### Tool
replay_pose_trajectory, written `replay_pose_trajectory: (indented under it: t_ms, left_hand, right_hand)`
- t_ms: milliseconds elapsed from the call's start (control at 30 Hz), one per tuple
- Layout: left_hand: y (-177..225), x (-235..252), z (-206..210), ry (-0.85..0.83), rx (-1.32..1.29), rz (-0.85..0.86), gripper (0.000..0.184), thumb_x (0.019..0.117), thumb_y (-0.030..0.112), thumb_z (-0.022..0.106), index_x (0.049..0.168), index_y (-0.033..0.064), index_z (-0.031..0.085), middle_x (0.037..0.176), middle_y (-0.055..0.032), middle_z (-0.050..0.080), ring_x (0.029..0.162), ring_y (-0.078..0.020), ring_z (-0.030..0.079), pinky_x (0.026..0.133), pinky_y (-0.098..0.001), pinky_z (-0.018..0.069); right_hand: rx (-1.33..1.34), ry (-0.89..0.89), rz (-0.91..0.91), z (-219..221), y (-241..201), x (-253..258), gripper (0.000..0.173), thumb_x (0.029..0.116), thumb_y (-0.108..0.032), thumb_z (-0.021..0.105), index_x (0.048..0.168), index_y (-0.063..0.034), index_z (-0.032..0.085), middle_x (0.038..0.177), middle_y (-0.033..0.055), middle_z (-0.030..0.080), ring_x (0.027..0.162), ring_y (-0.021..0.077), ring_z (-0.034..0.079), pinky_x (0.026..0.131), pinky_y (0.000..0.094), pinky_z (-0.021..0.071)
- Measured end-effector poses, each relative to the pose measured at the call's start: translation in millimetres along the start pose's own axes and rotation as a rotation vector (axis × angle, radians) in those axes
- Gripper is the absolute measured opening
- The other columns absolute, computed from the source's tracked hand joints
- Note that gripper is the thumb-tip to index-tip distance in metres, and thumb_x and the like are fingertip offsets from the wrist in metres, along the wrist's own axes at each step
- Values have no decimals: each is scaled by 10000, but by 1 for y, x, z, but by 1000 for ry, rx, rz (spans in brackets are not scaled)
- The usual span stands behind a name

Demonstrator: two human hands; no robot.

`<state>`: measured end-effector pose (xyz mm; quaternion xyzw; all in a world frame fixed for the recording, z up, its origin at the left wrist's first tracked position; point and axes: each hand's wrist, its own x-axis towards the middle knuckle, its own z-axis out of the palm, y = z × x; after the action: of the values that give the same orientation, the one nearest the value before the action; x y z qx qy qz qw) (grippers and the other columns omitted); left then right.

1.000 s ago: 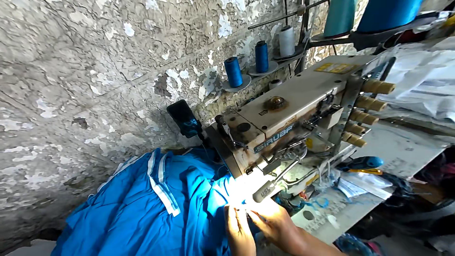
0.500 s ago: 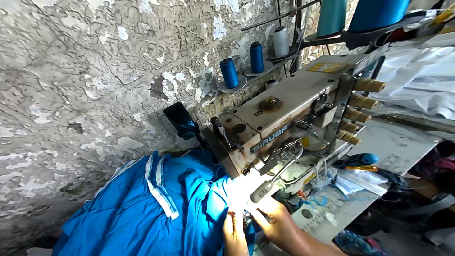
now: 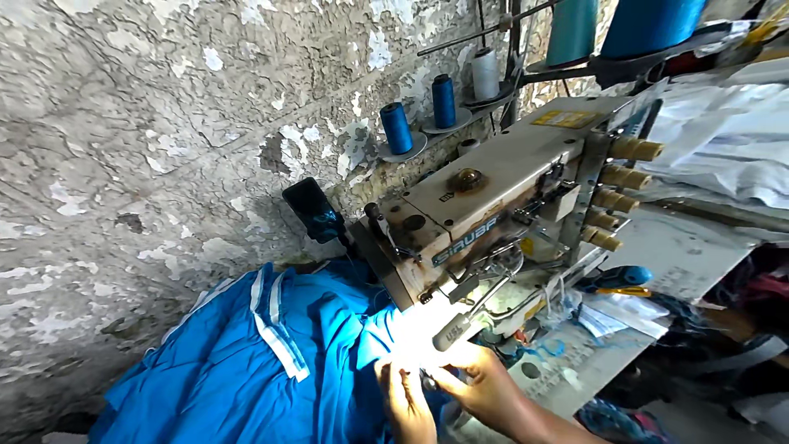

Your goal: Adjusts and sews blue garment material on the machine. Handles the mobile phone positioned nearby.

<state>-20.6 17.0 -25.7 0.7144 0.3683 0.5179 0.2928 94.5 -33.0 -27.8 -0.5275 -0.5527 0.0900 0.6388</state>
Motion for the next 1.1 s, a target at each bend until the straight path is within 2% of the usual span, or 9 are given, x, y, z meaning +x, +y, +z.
replay_pose_trajectory:
  t_ms: [167, 267, 533, 733, 833, 1000, 1100]
  left_hand:
    - [2, 0, 0, 18, 156, 131, 243, 972, 23, 465, 925, -145, 635, 952, -196, 604, 968, -135, 588, 919, -188, 462]
    - [4, -1, 1, 2, 177, 128, 236, 960, 11, 465, 909, -137, 641, 940, -205, 618, 965, -164, 607, 922, -214, 476]
    - [7, -4, 5, 44, 151, 127, 258, 989, 43, 470, 903, -132, 639, 897, -160, 614, 931, -95, 603, 900, -160, 472]
    - [5, -1, 3, 11, 149, 175, 255, 963, 37, 485, 858, -128, 647, 868, -159, 615, 916, -98, 601, 891, -157, 470]
    - [4, -1, 3, -1, 144, 195, 248, 964, 39, 489, 846, -112, 646, 864, -147, 615, 912, -87, 603, 891, -147, 468]
    - [5, -2, 1, -38, 186, 221, 223, 931, 35, 531, 823, -114, 658, 869, -184, 649, 922, -134, 639, 909, -178, 487]
    - [8, -2, 0, -94, 149, 122, 200, 926, 5, 527, 861, -121, 668, 874, -176, 654, 904, -129, 636, 883, -194, 496]
  right_hand:
    - [-57, 44, -141, -7, -6, 3, 111, 856, -114, 680, 857, -54, 774, 824, 42, 740, 833, 19, 682, 808, 130, 528]
    - [-87, -28, -151, -8, -10, 2, 125, 872, -94, 663, 866, -40, 775, 826, 65, 751, 819, 71, 702, 796, 172, 541]
    - [-137, -39, -123, -8, -10, 4, 99, 832, -78, 684, 783, -34, 758, 769, 66, 743, 749, 71, 706, 731, 175, 553]
    - [-164, -69, -142, -7, -9, 2, 125, 852, -60, 658, 817, -26, 773, 787, 85, 748, 771, 123, 719, 756, 220, 561]
    - [-180, -79, -146, -6, -9, 1, 131, 854, -52, 646, 808, -16, 763, 767, 96, 737, 745, 147, 713, 734, 247, 559]
    - [-206, -57, -153, -3, -4, 2, 130, 844, -104, 651, 769, -32, 730, 737, 84, 714, 717, 125, 689, 689, 228, 544]
    - [-200, 1, -148, -3, -3, 4, 125, 805, -138, 666, 735, -45, 711, 700, 67, 693, 682, 100, 669, 639, 216, 530]
